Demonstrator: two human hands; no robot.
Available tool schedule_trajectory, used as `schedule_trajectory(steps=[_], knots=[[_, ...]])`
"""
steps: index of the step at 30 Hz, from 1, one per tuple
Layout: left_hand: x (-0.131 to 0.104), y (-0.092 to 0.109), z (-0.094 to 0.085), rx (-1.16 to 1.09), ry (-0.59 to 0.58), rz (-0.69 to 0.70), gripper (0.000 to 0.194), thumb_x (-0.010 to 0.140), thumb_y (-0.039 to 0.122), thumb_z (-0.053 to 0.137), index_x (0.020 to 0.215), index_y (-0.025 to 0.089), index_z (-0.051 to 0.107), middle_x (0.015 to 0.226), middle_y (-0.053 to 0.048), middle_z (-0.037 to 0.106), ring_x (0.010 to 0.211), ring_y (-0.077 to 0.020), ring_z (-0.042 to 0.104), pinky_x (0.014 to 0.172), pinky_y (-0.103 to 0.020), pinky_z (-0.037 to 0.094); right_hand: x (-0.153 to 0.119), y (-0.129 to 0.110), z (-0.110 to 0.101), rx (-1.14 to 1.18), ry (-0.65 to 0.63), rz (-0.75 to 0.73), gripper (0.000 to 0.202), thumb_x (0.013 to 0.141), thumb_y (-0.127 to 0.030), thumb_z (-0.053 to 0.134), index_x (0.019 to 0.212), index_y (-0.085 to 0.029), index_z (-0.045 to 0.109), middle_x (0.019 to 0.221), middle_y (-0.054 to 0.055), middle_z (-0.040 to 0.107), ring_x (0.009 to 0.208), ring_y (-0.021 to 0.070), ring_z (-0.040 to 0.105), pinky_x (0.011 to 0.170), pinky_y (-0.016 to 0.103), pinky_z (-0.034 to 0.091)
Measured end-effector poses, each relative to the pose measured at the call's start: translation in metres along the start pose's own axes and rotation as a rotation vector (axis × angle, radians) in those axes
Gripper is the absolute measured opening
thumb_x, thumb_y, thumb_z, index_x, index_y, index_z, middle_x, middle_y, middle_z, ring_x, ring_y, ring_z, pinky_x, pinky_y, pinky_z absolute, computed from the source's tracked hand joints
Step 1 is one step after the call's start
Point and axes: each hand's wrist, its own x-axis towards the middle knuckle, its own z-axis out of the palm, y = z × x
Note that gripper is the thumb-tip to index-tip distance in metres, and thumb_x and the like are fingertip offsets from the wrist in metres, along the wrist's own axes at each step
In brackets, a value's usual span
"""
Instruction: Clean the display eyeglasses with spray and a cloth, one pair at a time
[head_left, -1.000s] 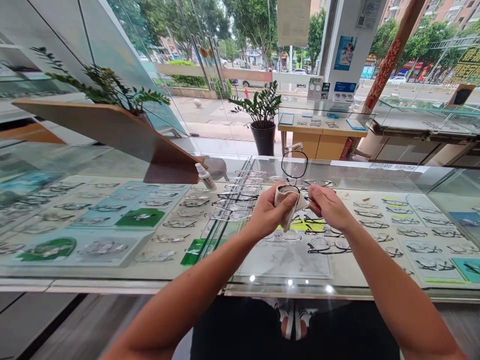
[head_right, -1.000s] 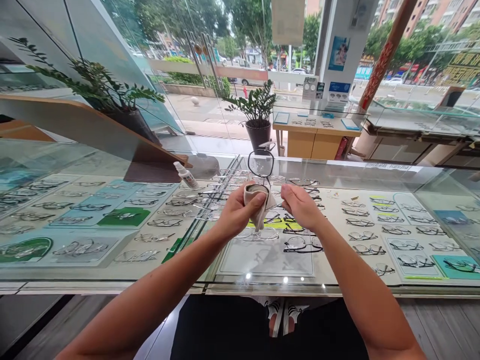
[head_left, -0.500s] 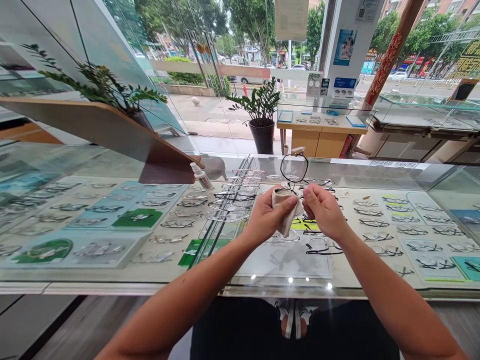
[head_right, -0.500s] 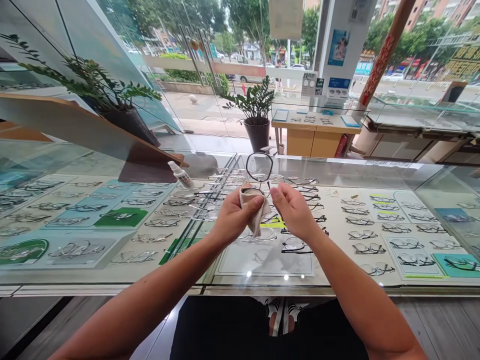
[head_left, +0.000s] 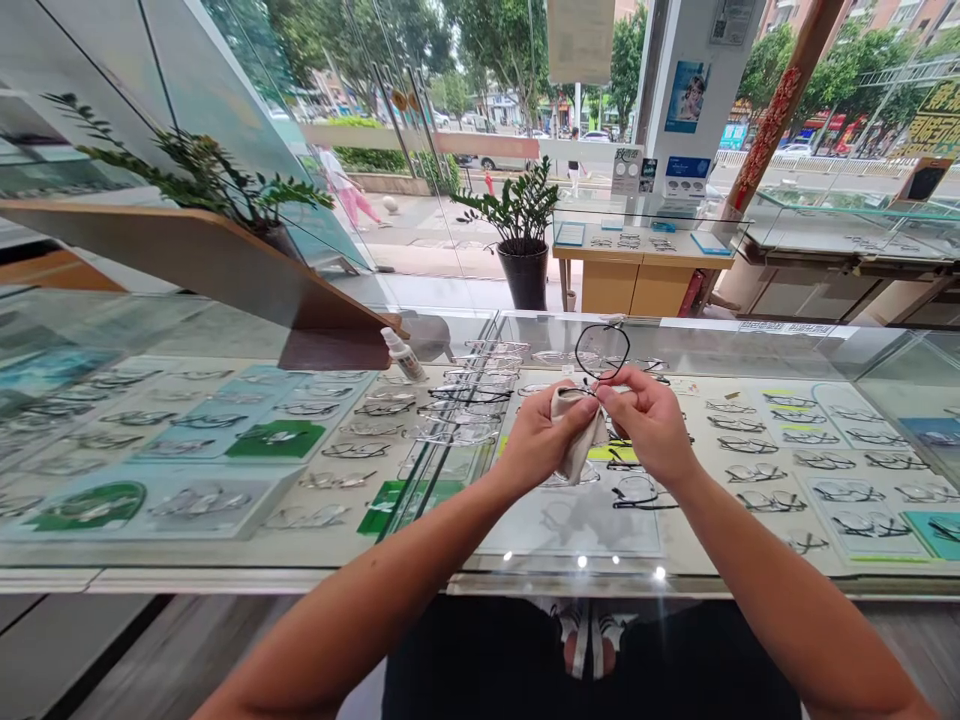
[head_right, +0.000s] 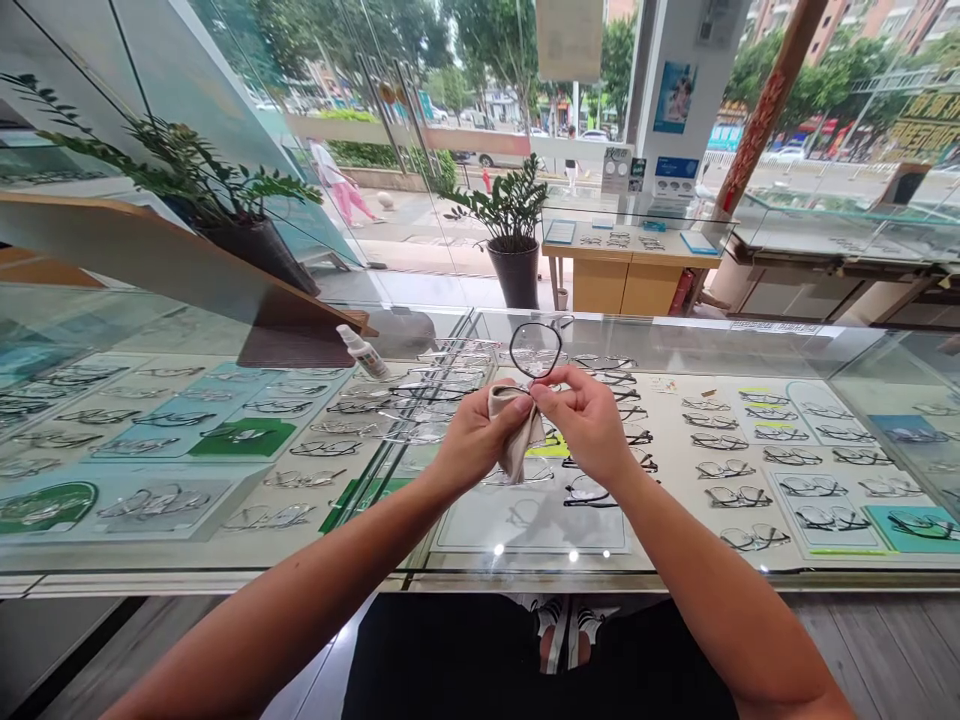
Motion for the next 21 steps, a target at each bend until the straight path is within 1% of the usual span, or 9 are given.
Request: schedule_trajectory(steps=[3, 7, 9, 11, 13, 17, 21], knots=[[0.0005, -0.0023, -0.0001, 0.005, -0.029, -0.006, 0.065, 0.082, 0.078, 0.067, 0.065, 0.018, 0.049, 0.063, 0.004, 0.042, 0.058, -0.0093, 0.035, 0.055, -0.025, 0.033, 0.0004, -0.0007, 0.0005, 0.040, 0.006, 0.015, 0.048, 0.078, -0.062, 0.081, 0.092, -0.020, 0.062, 0.046, -0.012, 0.039, 0.047, 0.0058, 0.024, 0.049, 0.024, 0.022], [0.0014, -0.0017, -0.0030, 0.031, -0.140, -0.010, 0.064, 0.086, 0.080, 0.061, 0.075, 0.017, 0.055, 0.069, 0.002, 0.049, 0.063, -0.0110, 0.041, 0.060, -0.025, 0.037, 0.0021, -0.0014, -0.0005, 0.098, 0.045, 0.053, 0.049, 0.073, -0.061, 0.085, 0.088, -0.020, 0.062, 0.046, -0.013, 0.038, 0.047, 0.0057, 0.025, 0.049, 0.024, 0.022], [0.0012, -0.0002, -0.0047, 0.055, -0.199, 0.014, 0.061, 0.089, 0.077, 0.060, 0.081, 0.017, 0.057, 0.072, 0.001, 0.052, 0.066, -0.0117, 0.044, 0.062, -0.026, 0.039, 0.0034, -0.0018, -0.0012, 0.133, 0.061, 0.078, 0.049, 0.070, -0.058, 0.088, 0.086, -0.020, 0.062, 0.047, -0.012, 0.041, 0.047, 0.0059, 0.026, 0.049, 0.024, 0.022], [0.0006, 0.0007, -0.0057, 0.062, -0.226, 0.037, 0.056, 0.091, 0.072, 0.062, 0.084, 0.017, 0.057, 0.073, 0.001, 0.053, 0.066, -0.0118, 0.045, 0.063, -0.026, 0.039, 0.0045, -0.0029, -0.0019, 0.172, 0.073, 0.094, 0.044, 0.069, -0.053, 0.088, 0.084, -0.020, 0.062, 0.049, -0.010, 0.044, 0.048, 0.0061, 0.029, 0.048, 0.024, 0.022], [-0.0001, 0.0003, -0.0060, 0.053, -0.218, 0.041, 0.053, 0.090, 0.069, 0.066, 0.086, 0.017, 0.057, 0.074, 0.001, 0.052, 0.066, -0.0113, 0.044, 0.061, -0.025, 0.038, 0.0052, -0.0047, -0.0028, 0.227, 0.077, 0.102, 0.036, 0.072, -0.045, 0.085, 0.083, -0.020, 0.062, 0.050, -0.011, 0.040, 0.047, 0.0055, 0.026, 0.047, 0.023, 0.020], [-0.0003, -0.0016, -0.0063, 0.014, -0.140, 0.009, 0.053, 0.083, 0.066, 0.076, 0.085, 0.017, 0.057, 0.073, 0.002, 0.052, 0.065, -0.0104, 0.044, 0.060, -0.024, 0.037, 0.0065, -0.0082, -0.0063, 0.365, 0.023, 0.126, 0.020, 0.074, -0.031, 0.074, 0.074, -0.022, 0.057, 0.049, -0.014, 0.025, 0.044, 0.0046, 0.016, 0.046, 0.023, 0.014], [0.0002, -0.0009, -0.0059, 0.007, -0.058, 0.002, 0.056, 0.078, 0.069, 0.078, 0.079, 0.018, 0.056, 0.070, 0.002, 0.053, 0.063, -0.0105, 0.045, 0.060, -0.025, 0.038, 0.0081, -0.0077, -0.0094, 0.421, -0.039, 0.144, 0.013, 0.073, -0.024, 0.066, 0.072, -0.022, 0.053, 0.049, -0.013, 0.025, 0.043, 0.0055, 0.016, 0.045, 0.024, 0.014]])
